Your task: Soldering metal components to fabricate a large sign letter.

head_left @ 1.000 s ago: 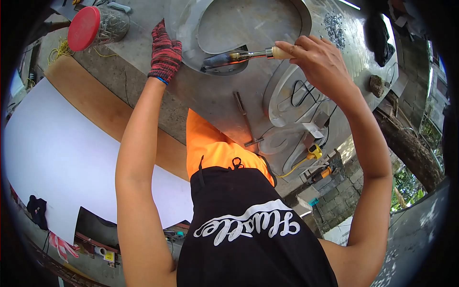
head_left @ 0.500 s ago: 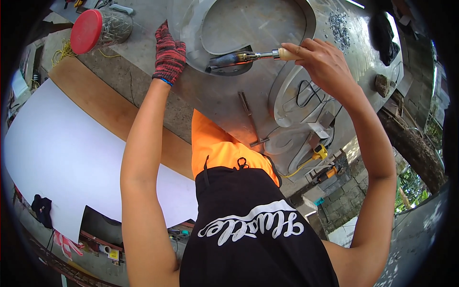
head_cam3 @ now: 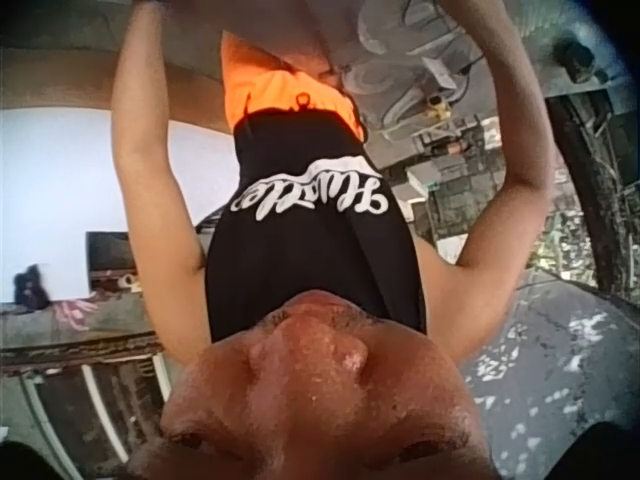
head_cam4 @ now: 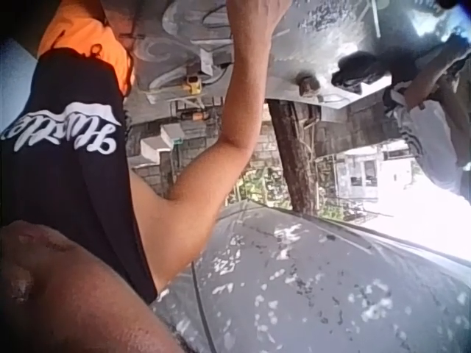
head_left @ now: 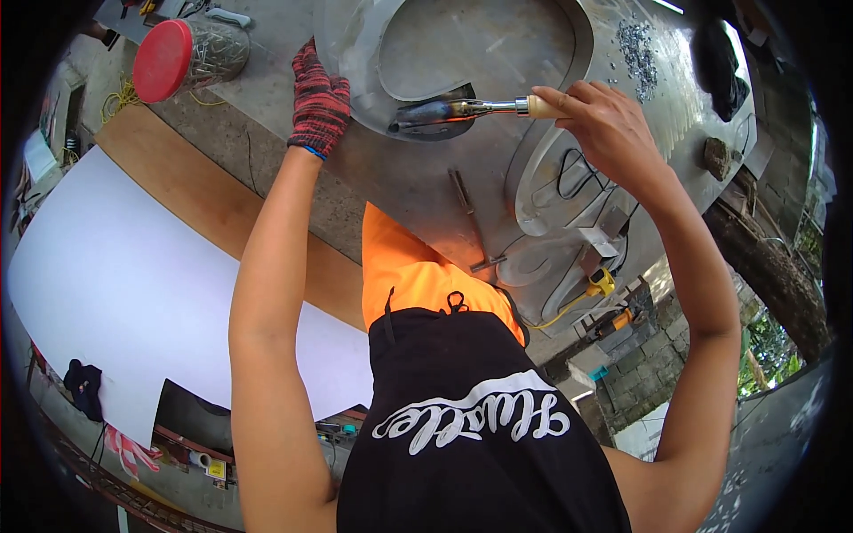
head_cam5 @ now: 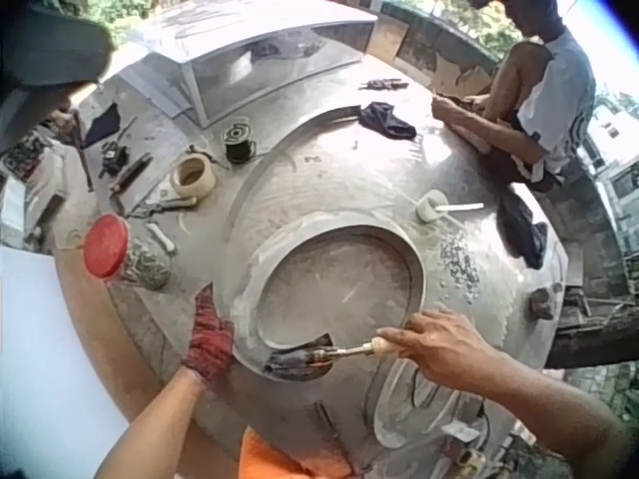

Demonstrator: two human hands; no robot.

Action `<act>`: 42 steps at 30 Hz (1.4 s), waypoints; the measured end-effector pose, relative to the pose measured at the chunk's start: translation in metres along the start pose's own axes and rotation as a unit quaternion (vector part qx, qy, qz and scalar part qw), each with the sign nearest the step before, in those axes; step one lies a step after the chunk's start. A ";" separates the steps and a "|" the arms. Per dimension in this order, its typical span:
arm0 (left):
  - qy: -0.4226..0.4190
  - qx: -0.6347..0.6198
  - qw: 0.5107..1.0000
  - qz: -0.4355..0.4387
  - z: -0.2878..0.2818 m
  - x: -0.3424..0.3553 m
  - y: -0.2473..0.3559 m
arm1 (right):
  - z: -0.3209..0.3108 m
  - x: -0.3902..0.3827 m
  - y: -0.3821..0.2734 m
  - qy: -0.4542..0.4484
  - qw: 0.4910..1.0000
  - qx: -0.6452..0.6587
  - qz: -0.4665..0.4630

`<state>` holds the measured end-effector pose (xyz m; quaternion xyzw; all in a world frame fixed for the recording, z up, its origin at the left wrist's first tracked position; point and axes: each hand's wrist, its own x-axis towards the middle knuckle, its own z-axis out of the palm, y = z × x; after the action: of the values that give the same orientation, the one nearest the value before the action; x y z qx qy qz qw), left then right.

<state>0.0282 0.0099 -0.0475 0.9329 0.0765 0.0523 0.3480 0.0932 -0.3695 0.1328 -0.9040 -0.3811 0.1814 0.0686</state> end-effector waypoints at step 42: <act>0.015 0.014 1.000 0.007 0.000 -0.003 -0.010 | -0.012 0.000 -0.017 0.011 0.999 -0.032 -0.010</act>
<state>0.0243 0.0173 -0.0539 0.9373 0.0762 0.0674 0.3334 0.0862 -0.3571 0.1484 -0.9036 -0.3952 0.1587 0.0457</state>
